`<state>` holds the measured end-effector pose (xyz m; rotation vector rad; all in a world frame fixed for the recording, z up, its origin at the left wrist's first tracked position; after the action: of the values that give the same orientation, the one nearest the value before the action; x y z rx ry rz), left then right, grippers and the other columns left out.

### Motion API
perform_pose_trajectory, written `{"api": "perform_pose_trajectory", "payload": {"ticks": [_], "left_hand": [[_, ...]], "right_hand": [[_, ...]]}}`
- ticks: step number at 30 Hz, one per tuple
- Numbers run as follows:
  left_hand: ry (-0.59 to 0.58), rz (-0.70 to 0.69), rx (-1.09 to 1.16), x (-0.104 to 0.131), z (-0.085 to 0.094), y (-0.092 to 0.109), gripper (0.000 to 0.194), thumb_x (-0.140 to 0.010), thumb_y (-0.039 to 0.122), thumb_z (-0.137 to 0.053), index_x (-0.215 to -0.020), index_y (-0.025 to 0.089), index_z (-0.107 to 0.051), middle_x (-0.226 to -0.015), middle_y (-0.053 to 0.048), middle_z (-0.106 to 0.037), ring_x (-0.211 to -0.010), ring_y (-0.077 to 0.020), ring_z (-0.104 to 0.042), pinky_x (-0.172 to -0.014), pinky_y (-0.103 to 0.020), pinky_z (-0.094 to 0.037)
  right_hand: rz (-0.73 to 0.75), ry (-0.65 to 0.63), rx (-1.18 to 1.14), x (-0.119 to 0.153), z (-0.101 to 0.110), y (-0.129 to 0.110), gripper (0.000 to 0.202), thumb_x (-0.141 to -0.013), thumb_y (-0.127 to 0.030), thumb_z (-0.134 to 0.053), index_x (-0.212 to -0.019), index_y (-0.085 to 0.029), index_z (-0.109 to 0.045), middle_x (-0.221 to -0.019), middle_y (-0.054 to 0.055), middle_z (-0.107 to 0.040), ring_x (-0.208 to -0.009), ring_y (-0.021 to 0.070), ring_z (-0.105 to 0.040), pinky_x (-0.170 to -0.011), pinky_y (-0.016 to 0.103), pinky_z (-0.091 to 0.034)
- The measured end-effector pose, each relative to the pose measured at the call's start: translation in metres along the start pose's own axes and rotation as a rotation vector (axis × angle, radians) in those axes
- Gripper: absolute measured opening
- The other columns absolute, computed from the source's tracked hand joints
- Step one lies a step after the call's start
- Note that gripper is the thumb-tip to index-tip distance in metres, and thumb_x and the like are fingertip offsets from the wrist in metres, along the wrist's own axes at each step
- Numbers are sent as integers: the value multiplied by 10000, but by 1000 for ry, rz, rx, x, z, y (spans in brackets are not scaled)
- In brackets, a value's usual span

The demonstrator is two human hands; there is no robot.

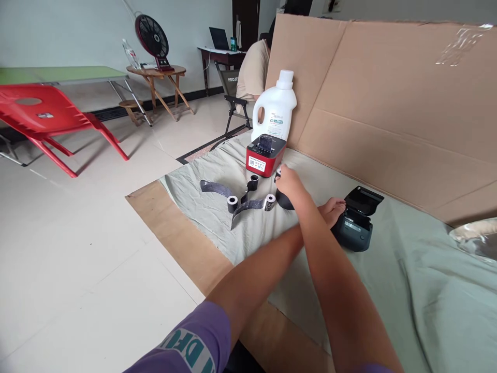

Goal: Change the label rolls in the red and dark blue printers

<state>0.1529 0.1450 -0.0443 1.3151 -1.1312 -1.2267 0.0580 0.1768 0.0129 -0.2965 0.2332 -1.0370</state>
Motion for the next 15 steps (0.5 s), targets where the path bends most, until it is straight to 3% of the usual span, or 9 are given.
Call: {"api": "perform_pose_trajectory", "payload": {"ticks": [2,5,7,9,12,15], "left_hand": [[-7,15,29,1,1,0,380,-997,306,-421,-1338,195,-544,-1340,-120,-644,-1253,-246,-592,-1092,-363,-436],[-2,34,61,1,3,-1,406,-994,331,-426,-1364,193,-523,-1348,-123,-639,-1264,-260,-584,-1107,-380,-420],[7,50,76,1,3,0,411,-990,351,-435,-1361,201,-528,-1355,-119,-635,-1268,-268,-579,-1114,-390,-410],[19,67,87,2,4,2,402,-988,341,-435,-1352,204,-537,-1357,-117,-633,-1269,-266,-577,-1113,-391,-408],[28,84,99,2,6,5,400,-987,316,-428,-1353,194,-533,-1344,-122,-641,-1262,-251,-580,-1116,-379,-398],[21,91,111,1,7,0,409,-980,363,-434,-1347,215,-536,-1337,-105,-649,-1257,-248,-584,-1103,-368,-401]], "right_hand": [[-34,-73,38,-8,-21,4,266,-876,-192,-559,-1139,-168,-582,-1102,167,-668,-979,289,-628,-792,353,-466],[-62,-103,62,-10,-29,12,308,-890,-279,-576,-1172,-157,-597,-1174,194,-622,-995,306,-628,-812,374,-467],[-86,-19,27,-7,-21,16,423,-891,-387,-583,-1250,-164,-583,-1261,209,-558,-986,309,-625,-829,402,-472],[-80,151,-59,-1,-6,15,494,-897,-452,-555,-1318,-193,-557,-1291,193,-529,-977,296,-616,-846,421,-474],[73,316,-200,14,15,-4,356,-918,-411,-509,-1184,-220,-648,-1103,112,-616,-937,255,-602,-863,401,-470],[292,217,-307,36,18,-43,277,-934,-372,-483,-1000,-224,-708,-912,57,-638,-866,220,-597,-829,361,-468]]}}
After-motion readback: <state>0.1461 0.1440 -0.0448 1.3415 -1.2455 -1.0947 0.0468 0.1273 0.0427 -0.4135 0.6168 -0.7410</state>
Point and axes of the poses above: each hand's wrist, its own x-axis away from the middle knuckle, its own z-axis out of the back of the hand, y = z × x, the point moved 3 cm from there along -x, towards the middle knuckle
